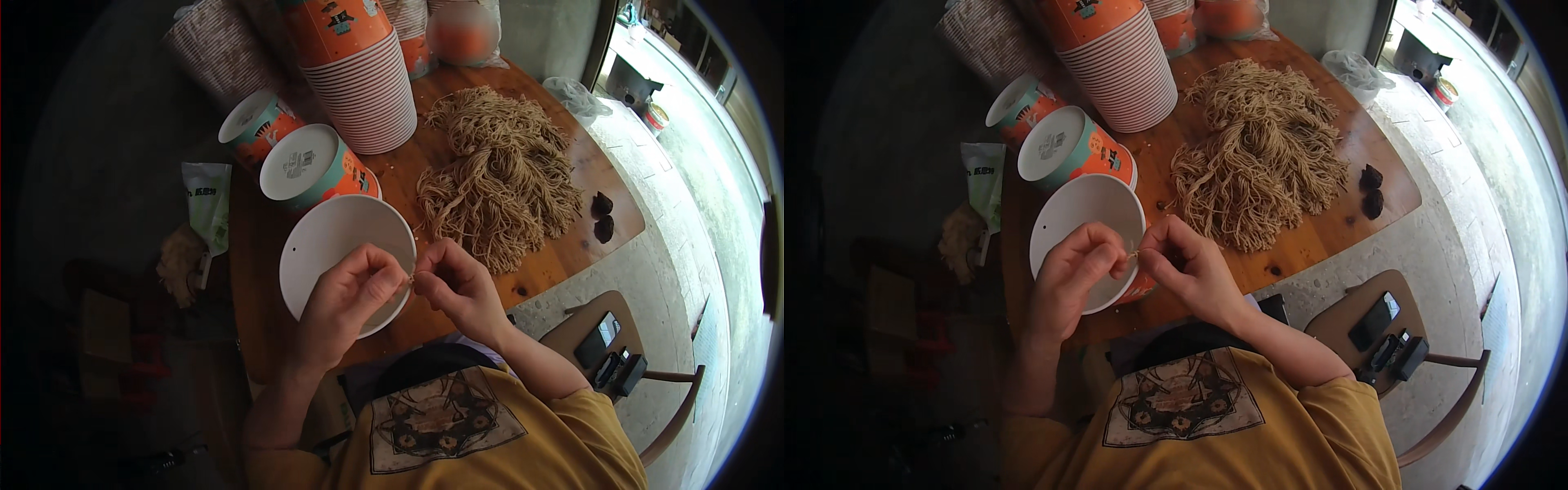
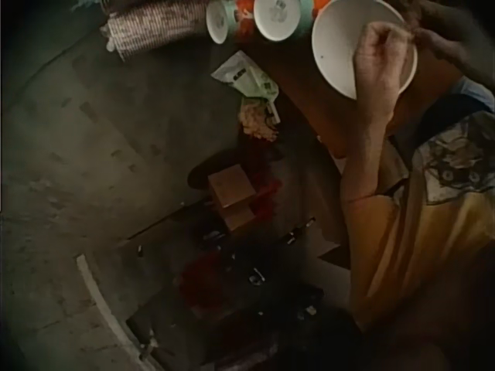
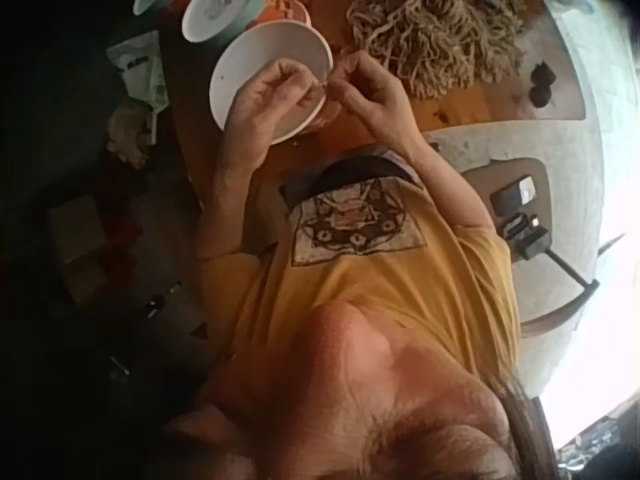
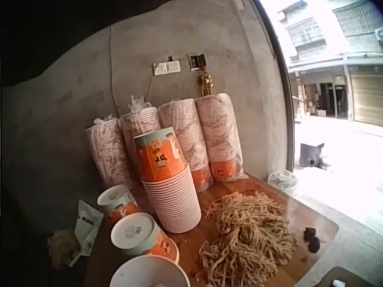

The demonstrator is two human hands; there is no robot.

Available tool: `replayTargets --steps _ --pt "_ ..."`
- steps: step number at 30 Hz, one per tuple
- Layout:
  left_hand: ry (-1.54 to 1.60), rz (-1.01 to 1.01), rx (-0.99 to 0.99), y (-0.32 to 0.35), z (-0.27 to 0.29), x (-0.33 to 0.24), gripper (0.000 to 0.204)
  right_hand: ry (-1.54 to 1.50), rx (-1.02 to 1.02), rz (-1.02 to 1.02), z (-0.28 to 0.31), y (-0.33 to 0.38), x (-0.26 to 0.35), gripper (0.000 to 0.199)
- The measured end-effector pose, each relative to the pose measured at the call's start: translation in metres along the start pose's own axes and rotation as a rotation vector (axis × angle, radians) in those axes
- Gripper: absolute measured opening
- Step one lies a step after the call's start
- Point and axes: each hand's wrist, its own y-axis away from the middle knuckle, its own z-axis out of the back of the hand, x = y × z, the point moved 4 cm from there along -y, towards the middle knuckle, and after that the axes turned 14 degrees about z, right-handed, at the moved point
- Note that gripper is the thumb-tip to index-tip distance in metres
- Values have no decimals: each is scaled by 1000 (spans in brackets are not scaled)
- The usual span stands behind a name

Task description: Tying string handles through pre-drilled holes in paper buckets.

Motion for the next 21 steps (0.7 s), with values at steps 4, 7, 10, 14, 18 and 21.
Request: replayTargets --steps 4,7,10,14,18,21 --pt "-53 -57 33 1 6 -4 13 -50 -3 -1 0 -2 2 9" --pt "-208 -13 -36 -3 4 -4 12 -37 2 18 1 -2 3 10" --pt "-268 14 12 -8 0 5 14 -62 13 52 1 -3 1 11" --pt "-252 22 41 -10 0 10 14 -31 55 75 5 -9 8 11" --pt "-283 26 10 -12 -3 10 12 -18 90 81 7 -15 8 11" --pt "-237 60 -25 -12 -1 11 12 -77 77 18 10 -17 9 12"
